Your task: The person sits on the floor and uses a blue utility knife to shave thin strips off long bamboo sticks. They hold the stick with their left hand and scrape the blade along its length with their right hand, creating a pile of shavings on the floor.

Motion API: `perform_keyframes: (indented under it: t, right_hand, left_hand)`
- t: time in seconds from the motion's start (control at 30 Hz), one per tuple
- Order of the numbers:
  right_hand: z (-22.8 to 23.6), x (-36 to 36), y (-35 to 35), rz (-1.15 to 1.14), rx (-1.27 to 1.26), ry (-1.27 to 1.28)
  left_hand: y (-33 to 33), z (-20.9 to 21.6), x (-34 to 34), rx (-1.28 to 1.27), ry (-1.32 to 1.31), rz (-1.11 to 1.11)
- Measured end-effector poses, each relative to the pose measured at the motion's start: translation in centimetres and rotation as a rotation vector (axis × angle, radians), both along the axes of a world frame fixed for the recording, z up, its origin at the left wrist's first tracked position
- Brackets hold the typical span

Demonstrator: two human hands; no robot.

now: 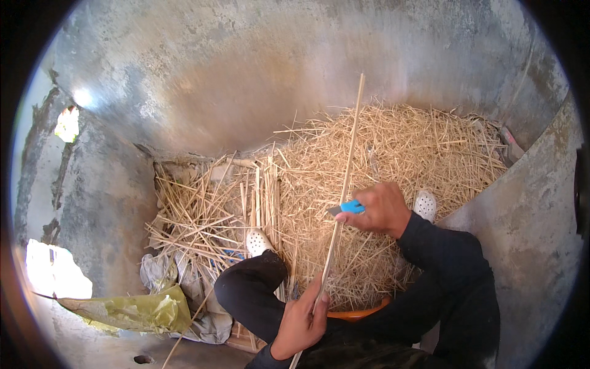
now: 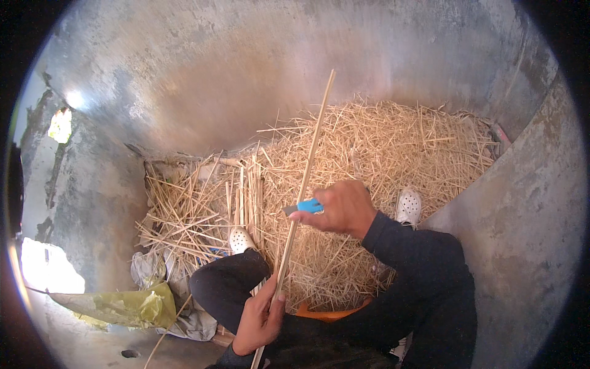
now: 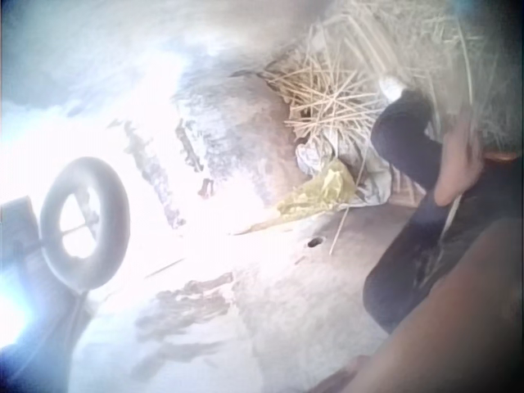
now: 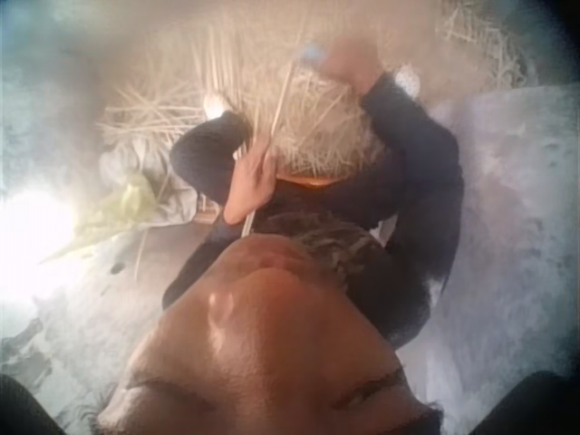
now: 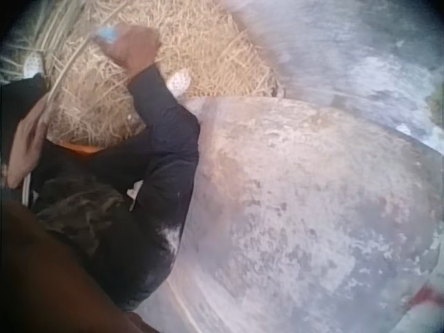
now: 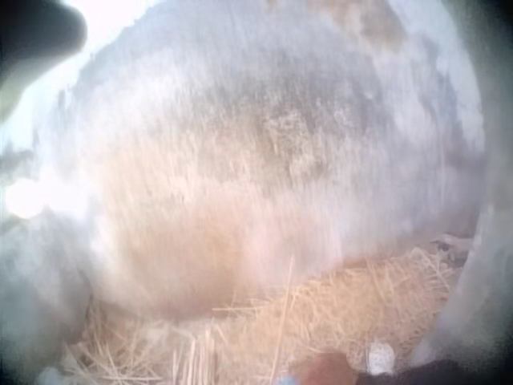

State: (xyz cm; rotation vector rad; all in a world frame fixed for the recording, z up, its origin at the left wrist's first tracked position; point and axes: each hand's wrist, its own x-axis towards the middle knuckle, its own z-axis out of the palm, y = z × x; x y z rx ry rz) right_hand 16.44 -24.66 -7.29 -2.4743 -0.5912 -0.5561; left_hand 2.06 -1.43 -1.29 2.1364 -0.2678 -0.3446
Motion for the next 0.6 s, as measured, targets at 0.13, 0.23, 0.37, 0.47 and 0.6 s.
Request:
perform_keyframes:
  t: [0.13,0.23,0.37,0.47,0.6]
  right_hand:
    - [-1.0,4.3,-4.9,-0.210,-0.016,0.046]
    - [-1.5,4.6,-4.8,-0.173,-0.074,-0.063]
    - [-2.5,8.1,-8.1,-0.469,-0.050,0.147]
    - [-3.8,9.8,-16.0,-0.609,0.054,0.162]
    - [-1.9,8.7,-15.6,-0.694,0.264,0.140]
  left_hand:
    - [0.9,-0.8,-1.0,0.054,-0.060,-0.092]
    - [1.3,-0.5,-1.2,0.105,-0.103,-0.127]
    - [2.4,0.2,-4.0,0.059,0.057,-0.107]
    - [2.5,2.2,-6.5,0.057,0.337,-0.059]
    - [4.2,-1.3,-5.5,-0.195,0.342,0.026]
